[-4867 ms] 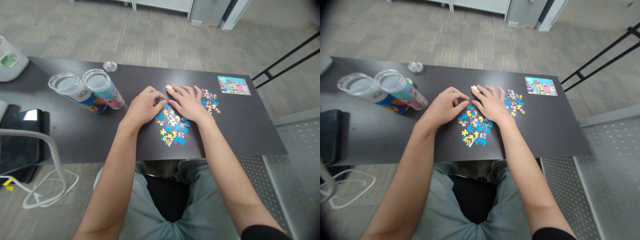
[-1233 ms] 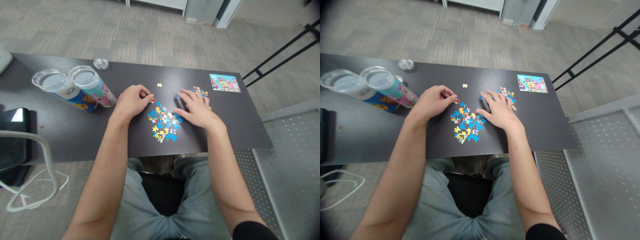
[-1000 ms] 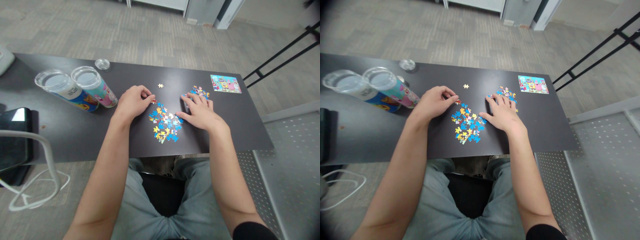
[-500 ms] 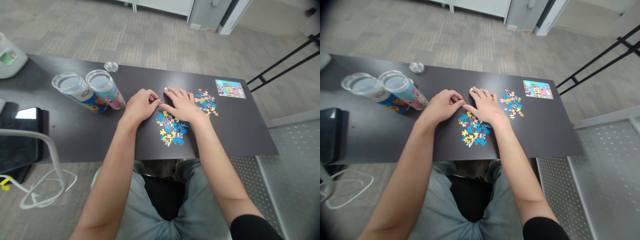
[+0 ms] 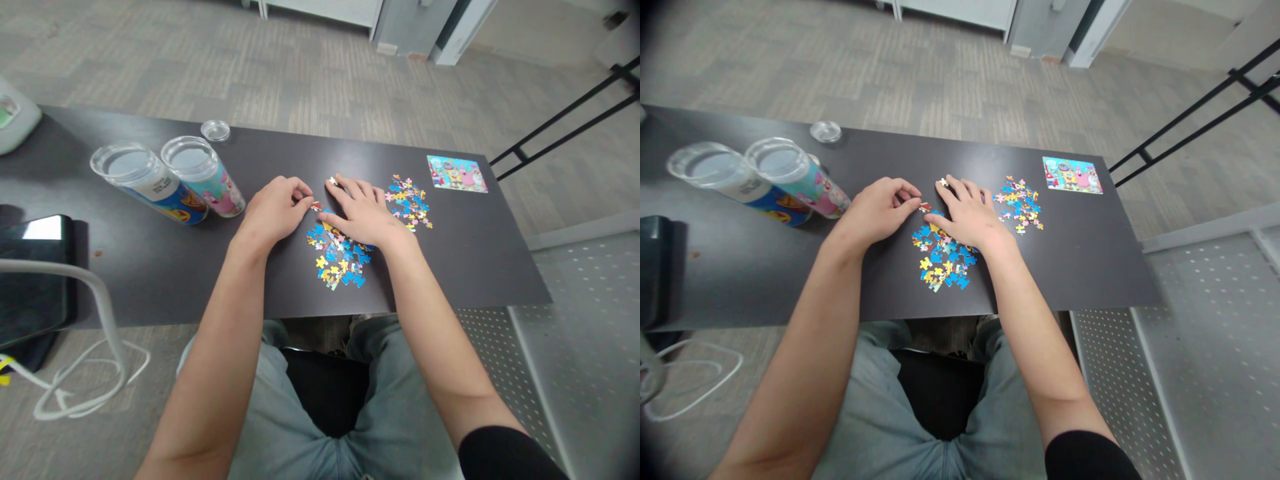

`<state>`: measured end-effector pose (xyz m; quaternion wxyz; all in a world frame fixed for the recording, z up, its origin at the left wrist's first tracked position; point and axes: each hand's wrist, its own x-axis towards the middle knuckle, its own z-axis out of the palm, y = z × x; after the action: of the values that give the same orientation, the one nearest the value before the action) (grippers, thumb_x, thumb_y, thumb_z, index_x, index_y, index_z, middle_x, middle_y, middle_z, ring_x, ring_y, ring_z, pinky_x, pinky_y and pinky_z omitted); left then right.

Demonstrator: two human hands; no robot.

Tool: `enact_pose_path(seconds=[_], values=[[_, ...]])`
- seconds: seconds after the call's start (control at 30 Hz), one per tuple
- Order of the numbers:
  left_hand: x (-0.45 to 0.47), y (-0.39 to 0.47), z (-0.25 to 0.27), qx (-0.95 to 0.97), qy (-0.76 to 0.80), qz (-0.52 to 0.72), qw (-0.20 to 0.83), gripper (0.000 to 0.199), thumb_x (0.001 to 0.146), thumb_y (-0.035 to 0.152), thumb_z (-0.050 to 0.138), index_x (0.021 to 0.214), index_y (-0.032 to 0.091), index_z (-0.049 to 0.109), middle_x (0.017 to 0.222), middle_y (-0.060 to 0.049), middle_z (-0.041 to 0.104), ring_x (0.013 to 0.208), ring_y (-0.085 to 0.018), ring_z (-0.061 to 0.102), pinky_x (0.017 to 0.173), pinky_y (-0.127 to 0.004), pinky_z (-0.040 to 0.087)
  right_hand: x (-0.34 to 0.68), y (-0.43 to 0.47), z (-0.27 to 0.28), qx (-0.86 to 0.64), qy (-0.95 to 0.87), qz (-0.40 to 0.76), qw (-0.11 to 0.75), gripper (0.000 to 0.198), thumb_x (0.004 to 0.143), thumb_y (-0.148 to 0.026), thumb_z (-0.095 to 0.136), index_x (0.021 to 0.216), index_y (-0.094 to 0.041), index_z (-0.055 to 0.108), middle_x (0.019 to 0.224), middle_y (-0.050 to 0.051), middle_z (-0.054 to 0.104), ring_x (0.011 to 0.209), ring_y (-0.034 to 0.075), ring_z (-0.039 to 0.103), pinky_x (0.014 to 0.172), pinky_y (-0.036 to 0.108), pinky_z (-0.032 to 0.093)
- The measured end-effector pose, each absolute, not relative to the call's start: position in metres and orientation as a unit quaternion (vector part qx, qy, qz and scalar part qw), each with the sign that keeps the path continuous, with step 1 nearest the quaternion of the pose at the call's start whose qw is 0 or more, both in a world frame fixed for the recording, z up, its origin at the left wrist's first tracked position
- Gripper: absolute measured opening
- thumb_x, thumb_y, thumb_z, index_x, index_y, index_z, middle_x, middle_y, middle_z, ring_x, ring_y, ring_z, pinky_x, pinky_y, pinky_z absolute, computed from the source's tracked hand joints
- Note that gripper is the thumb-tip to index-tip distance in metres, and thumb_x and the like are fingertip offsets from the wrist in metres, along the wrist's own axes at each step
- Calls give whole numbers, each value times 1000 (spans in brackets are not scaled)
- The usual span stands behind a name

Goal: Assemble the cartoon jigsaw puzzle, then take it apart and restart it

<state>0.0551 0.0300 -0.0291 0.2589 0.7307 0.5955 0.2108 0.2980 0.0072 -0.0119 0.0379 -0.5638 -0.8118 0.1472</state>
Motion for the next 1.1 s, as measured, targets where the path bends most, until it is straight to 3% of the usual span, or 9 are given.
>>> enact_pose_path(seconds=[0.2,0.3,0.47,0.67,0.8,0.93,1.03,1.1], values=[[53,36,-36,732,588,226,262,13,114,37,84,121,28,91,125,-7,90,96,-26,73,88,-44,53,315,-10,-8,-582,-800,143,32,99,126,-68,65,208,-16,45,213,21,43,197,54,41,159,84,36],[52,37,-37,727,590,228,268,15,114,41,87,120,29,92,122,-6,89,92,-25,72,84,-44,51,328,-24,-7,-589,-794,148,38,100,124,-74,65,208,-22,45,212,19,45,196,56,43,158,88,34],[52,39,-39,726,590,233,266,17,111,43,90,121,29,92,121,-7,88,92,-26,71,86,-45,50,345,-37,-8,-610,-779,143,35,107,121,-78,66,205,-14,48,209,26,47,195,60,44,156,91,36],[53,39,-36,728,598,219,252,21,110,47,86,121,30,93,120,-8,88,96,-29,72,87,-46,49,335,-34,-12,-586,-795,141,60,93,128,-89,44,203,-36,57,213,8,44,199,51,42,162,86,27],[51,42,-35,730,602,214,242,26,107,52,84,119,30,92,118,-9,89,94,-30,72,84,-46,48,341,-40,-11,-605,-782,149,33,101,127,-95,36,204,-33,55,214,8,42,202,47,36,165,82,24],[51,46,-35,730,607,199,243,33,105,60,82,118,31,91,115,-9,88,94,-32,73,83,-46,49,365,-50,-4,-622,-771,134,26,95,128,-90,42,202,-33,59,212,8,47,201,46,39,163,83,28],[53,48,-31,733,614,174,238,39,105,63,79,124,31,90,116,-9,89,97,-33,75,83,-46,50,385,-53,-4,-639,-761,110,36,94,128,-79,50,207,-28,48,217,7,34,204,42,32,165,78,28],[55,48,-28,734,619,155,233,43,108,63,75,129,29,90,119,-10,89,100,-35,77,84,-48,51,396,-54,-10,-667,-737,101,39,104,125,-77,58,212,-23,37,220,7,21,207,42,21,166,77,26]])
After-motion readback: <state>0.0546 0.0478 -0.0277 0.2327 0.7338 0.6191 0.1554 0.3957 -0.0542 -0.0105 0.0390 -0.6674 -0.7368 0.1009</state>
